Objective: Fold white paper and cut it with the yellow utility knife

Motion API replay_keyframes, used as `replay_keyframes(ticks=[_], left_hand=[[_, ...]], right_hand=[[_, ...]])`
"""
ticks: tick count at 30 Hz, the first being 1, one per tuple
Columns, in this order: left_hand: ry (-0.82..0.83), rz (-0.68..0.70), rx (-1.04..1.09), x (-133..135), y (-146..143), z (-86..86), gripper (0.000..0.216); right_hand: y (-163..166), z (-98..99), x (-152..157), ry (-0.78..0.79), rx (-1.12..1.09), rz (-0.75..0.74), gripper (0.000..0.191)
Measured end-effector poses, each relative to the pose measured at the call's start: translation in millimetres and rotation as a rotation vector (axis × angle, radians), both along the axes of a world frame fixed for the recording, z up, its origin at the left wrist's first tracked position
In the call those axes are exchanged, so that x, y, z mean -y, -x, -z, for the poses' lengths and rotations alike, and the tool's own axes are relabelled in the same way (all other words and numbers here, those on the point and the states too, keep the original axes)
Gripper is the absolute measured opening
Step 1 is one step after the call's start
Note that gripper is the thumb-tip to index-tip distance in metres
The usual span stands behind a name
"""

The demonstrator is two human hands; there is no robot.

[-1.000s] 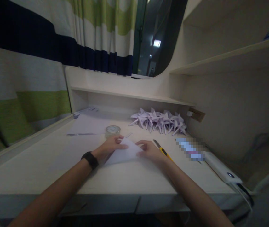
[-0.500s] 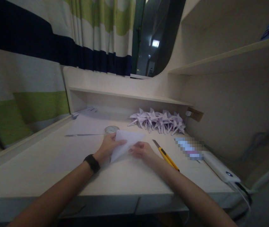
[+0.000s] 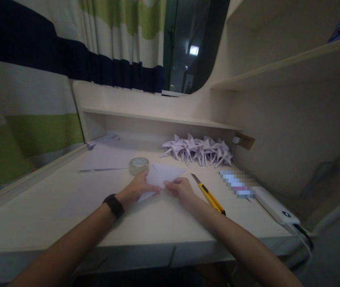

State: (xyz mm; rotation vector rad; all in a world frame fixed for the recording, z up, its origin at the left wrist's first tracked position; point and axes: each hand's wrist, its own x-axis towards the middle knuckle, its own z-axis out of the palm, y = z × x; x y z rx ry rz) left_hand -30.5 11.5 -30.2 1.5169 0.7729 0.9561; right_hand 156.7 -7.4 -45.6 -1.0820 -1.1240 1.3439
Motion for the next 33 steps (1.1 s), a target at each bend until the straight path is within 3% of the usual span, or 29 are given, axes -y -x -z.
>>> replay_keyframes(ticks=[9, 13, 20, 26, 29, 33], left_hand=[[-0.094, -0.031, -0.107, 0.9, 7.9, -6.2, 0.054], [-0.025, 0.099, -0.114, 5.4, 13.4, -8.2, 0.056], [0.093, 0.173, -0.306, 4.0, 33.8, -9.5, 0.066], [0.074, 0.248, -0.464, 7.7, 56.6, -14.4, 0.059], [0.075, 0.223, -0.487, 10.9, 63.2, -18.9, 0.06], [0.06, 0.215, -0.501, 10.8, 61.2, -20.4, 0.064]], right_hand=[[-47.0, -15.5, -14.7, -0.069, 0.012, 0.152, 0.03], [-54.4, -18.3, -9.9, -0.017, 0.026, 0.171, 0.029], [-66.6, -14.2, 18.1, 0.036, 0.129, 0.142, 0.023], [-80.5, -10.3, 42.9, 0.075, 0.293, -0.003, 0.022], [-84.6, -6.6, 45.1, -0.013, 0.397, 0.043, 0.023], [-76.6, -4.0, 38.6, -0.315, 0.589, 0.105, 0.022]])
